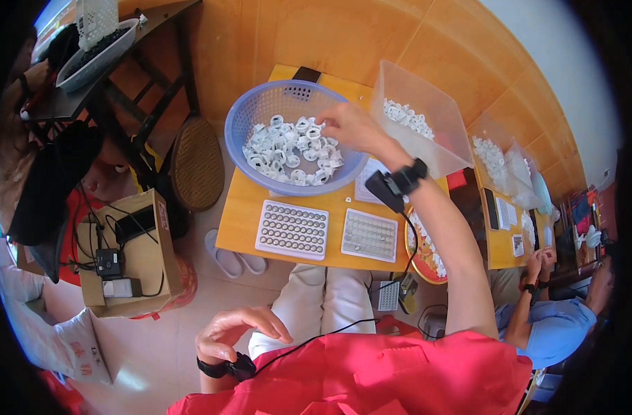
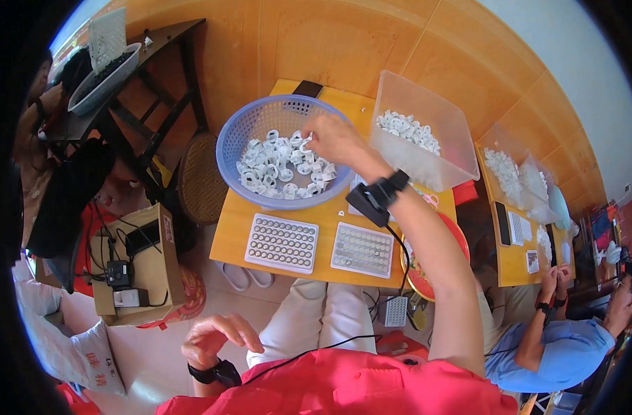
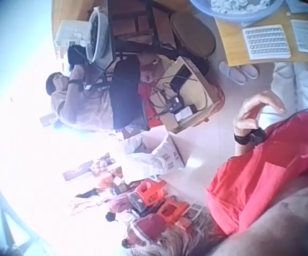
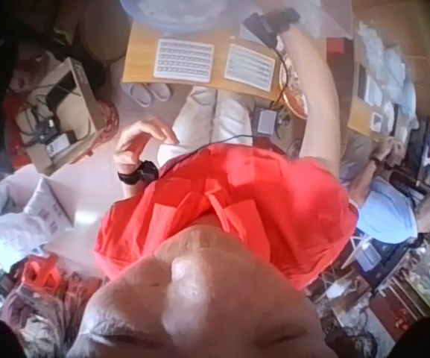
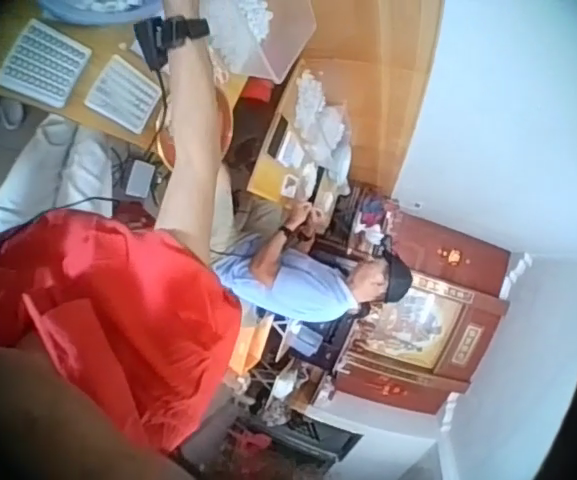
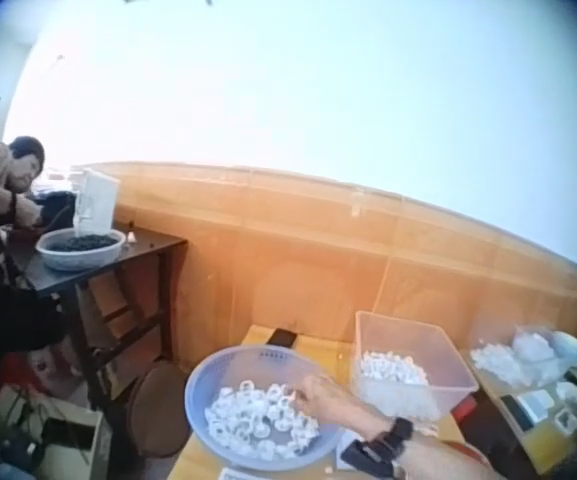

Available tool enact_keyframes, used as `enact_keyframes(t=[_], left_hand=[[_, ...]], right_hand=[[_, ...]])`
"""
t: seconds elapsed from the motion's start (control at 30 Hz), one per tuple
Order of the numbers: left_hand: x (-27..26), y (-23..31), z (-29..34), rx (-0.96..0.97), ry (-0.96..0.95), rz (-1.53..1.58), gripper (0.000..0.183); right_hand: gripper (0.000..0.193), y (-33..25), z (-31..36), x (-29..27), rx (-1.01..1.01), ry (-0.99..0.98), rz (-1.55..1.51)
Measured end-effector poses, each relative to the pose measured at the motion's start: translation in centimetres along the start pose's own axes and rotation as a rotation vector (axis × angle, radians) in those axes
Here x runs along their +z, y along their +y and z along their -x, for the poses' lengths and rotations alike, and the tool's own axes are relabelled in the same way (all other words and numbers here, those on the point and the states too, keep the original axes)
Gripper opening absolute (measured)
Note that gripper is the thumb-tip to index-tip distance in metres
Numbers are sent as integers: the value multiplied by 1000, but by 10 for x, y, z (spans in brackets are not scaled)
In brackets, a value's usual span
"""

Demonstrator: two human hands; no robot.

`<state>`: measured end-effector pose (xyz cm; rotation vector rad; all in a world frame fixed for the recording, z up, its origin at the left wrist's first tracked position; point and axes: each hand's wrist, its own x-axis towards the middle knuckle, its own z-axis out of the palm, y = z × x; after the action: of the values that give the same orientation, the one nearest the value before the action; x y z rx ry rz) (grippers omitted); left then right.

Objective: Manually assembling small white and clear plastic shoe or clothing components into trays.

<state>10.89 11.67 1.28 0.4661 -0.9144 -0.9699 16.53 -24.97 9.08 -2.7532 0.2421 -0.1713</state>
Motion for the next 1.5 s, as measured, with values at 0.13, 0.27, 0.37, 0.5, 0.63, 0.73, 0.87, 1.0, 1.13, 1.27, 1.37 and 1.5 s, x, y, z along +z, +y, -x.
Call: enact_keyframes(t=[0.13,0.27,0.37,0.5,0.63,0.73,0.87,1.0,1.13,1.27,1.37,1.5], left_hand=[[2,-9,6,-91,93,29,50],[-2,-14,6,-191,204,121,55],[-5,-14,0,-223,210,141,59],[-5,-14,-4,-231,202,108,59],[-1,-15,-5,-208,239,12,52],[2,-15,-3,-220,292,2,51],[-1,-17,-4,-235,300,9,51],[1,-14,-7,-246,322,-14,50],[-1,-16,-5,-256,338,-14,51],[-5,-16,-3,-274,290,42,56],[-6,-18,0,-262,311,45,55],[-11,-20,-7,-244,316,25,51]], right_hand=[[30,47,-42,48,-18,-78,92],[38,66,-55,60,-48,-174,104],[33,69,-55,64,-136,-113,131],[28,66,-56,61,-136,-214,176],[23,70,-55,67,-122,-259,116],[22,60,-52,66,-43,-324,77],[21,55,-49,63,119,-449,-41],[17,48,-54,60,91,-542,36],[12,48,-54,61,100,-515,-56],[10,46,-57,61,103,-452,-103],[8,41,-59,45,128,-388,-143],[7,23,-31,6,150,-289,-354]])
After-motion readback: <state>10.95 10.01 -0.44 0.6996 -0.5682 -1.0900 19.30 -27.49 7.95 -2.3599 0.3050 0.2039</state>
